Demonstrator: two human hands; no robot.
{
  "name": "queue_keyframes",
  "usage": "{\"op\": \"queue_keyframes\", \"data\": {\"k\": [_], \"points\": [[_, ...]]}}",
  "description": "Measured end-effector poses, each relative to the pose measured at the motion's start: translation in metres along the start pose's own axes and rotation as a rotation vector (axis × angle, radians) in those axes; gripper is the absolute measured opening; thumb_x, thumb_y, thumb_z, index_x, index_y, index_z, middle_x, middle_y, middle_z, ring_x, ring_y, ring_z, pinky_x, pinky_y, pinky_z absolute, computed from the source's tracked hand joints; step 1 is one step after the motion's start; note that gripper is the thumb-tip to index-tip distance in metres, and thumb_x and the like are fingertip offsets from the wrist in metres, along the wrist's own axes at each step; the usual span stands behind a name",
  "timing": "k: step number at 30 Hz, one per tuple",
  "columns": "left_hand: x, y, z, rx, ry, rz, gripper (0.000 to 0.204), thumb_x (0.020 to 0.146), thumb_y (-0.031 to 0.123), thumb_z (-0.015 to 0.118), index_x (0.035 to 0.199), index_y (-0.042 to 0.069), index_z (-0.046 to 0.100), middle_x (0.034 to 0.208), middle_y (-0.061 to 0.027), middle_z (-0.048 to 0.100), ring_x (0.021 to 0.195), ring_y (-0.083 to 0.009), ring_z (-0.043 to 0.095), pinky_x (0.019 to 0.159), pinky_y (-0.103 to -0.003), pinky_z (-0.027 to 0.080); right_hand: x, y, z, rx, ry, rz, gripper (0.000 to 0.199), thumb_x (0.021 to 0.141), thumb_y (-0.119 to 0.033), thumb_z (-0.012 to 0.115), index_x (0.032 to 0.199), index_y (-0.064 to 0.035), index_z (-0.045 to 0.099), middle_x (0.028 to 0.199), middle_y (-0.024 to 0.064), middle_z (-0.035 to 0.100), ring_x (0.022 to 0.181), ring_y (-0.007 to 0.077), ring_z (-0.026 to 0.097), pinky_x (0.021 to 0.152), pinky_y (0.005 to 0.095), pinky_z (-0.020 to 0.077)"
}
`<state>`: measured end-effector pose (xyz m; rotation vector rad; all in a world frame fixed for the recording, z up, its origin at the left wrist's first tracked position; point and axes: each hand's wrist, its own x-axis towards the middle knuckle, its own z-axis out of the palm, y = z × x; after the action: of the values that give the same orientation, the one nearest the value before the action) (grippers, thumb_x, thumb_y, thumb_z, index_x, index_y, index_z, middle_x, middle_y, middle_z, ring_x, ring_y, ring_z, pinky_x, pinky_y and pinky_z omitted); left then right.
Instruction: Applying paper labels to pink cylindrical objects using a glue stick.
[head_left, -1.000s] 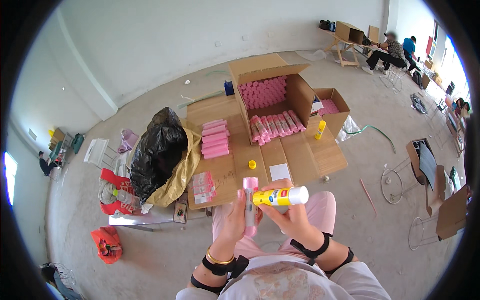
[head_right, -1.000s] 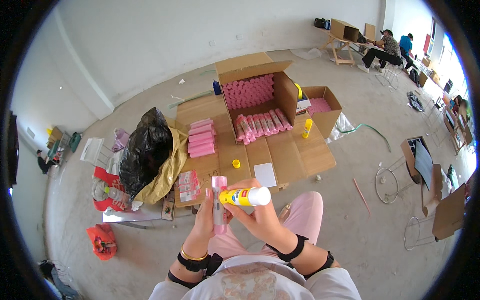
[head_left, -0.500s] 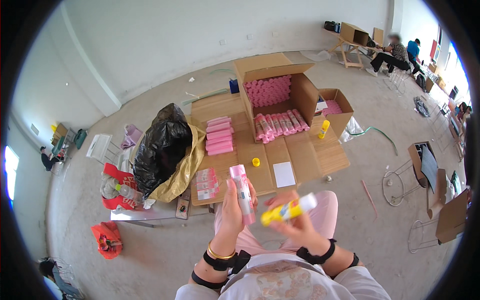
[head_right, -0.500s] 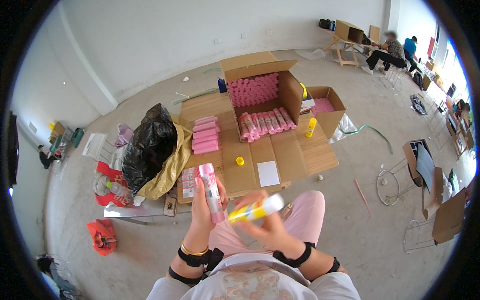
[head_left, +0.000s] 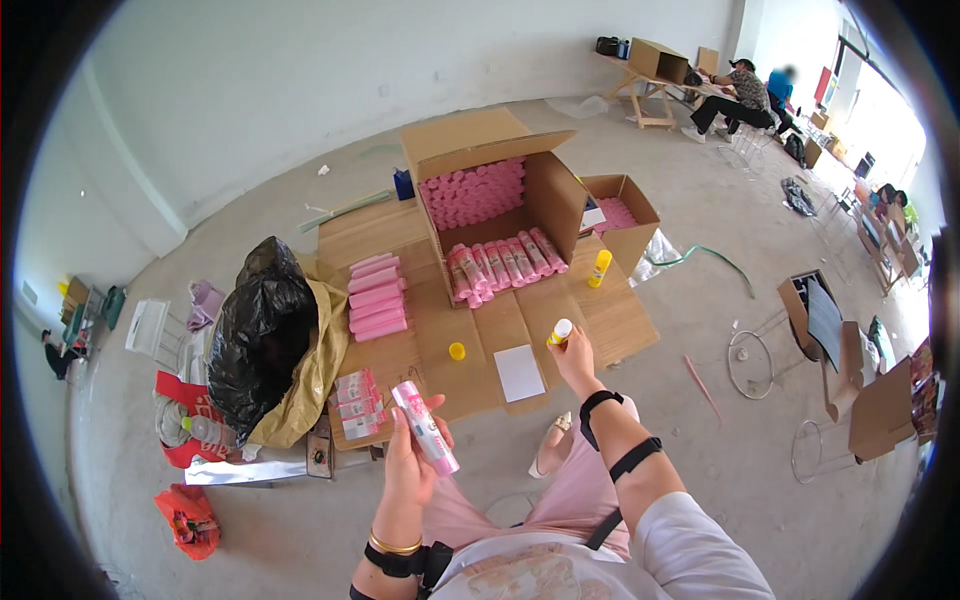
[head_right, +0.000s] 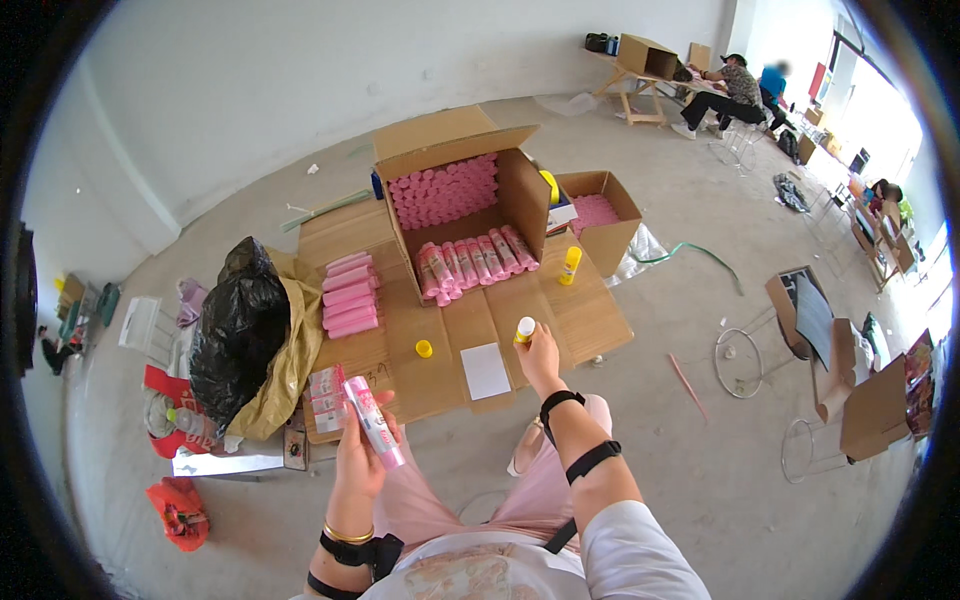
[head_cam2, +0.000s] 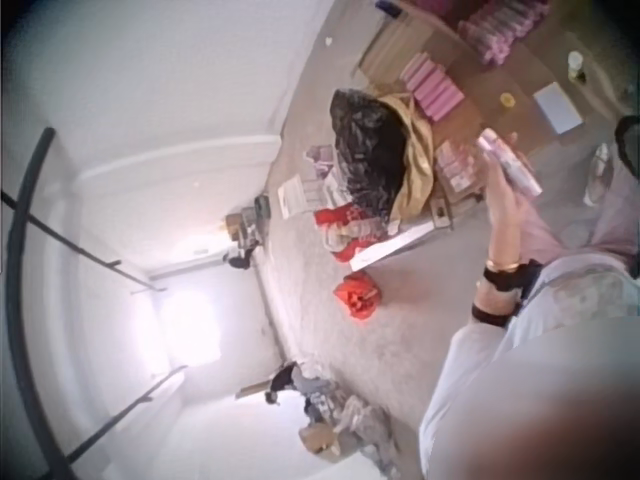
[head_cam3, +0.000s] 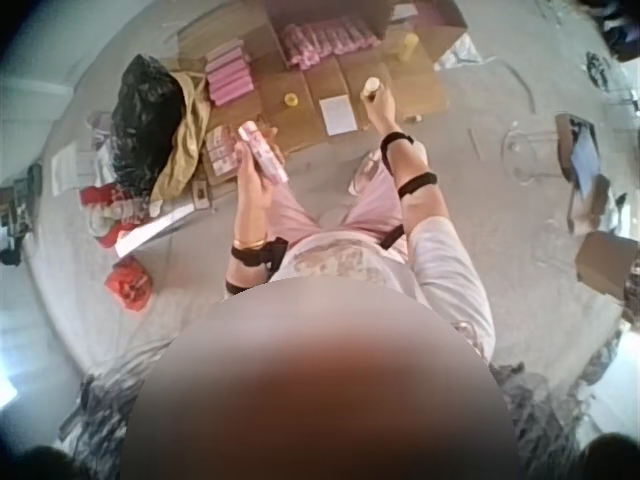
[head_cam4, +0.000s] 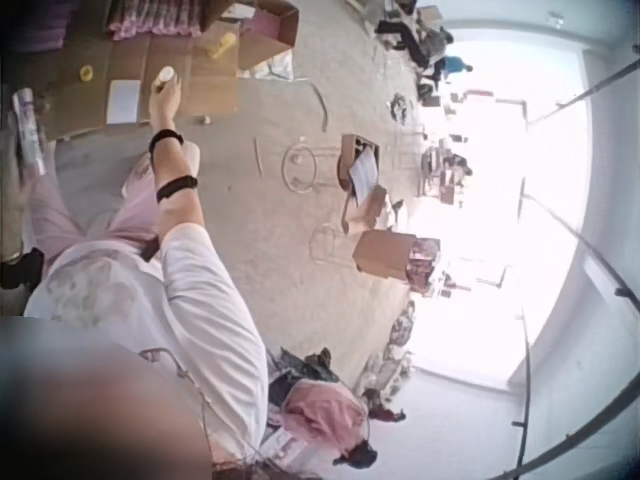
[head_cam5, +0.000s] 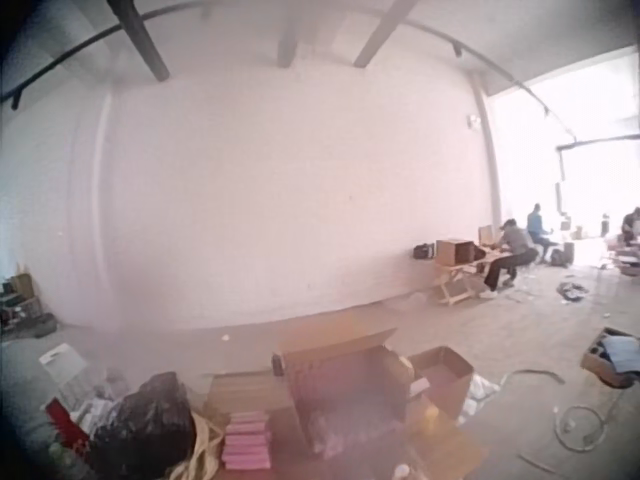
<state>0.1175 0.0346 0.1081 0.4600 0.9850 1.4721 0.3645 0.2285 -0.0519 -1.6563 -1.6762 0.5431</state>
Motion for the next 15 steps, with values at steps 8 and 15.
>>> {"op": "queue_keyframes", "data": {"k": [8, 15], "points": [[0.021, -0.007, 0.004, -0.09, -0.039, -0.12, 0.061, 0.097, 0.051, 0.032, 0.121, -0.001, 0.05, 0.069, -0.0044, 0.049, 0.064, -0.0158, 0.048, 0.062, -0.03, 0.042, 0.015, -0.005, 0.006, -0.093, 0.029, -0.024, 0.041, 0.072, -0.016, 0.074, 0.101, -0.002, 0.049, 0.104, 0.0175, 0.053, 0.093, 0.039, 0.056, 0.076, 0.0457, 0.047], [0.019, -0.01, 0.02, -0.059, -0.183, -0.087, 0.054, 0.098, 0.045, 0.029, 0.132, 0.005, 0.043, 0.067, -0.0024, 0.046, 0.059, -0.0127, 0.045, 0.059, -0.028, 0.04, -0.052, -0.05, -0.034, 0.563, -0.511, 0.198, 0.031, 0.08, -0.023, 0.071, 0.101, -0.0018, 0.062, 0.101, 0.0081, 0.054, 0.09, 0.0116, 0.053, 0.074, 0.0278, 0.0448]]}}
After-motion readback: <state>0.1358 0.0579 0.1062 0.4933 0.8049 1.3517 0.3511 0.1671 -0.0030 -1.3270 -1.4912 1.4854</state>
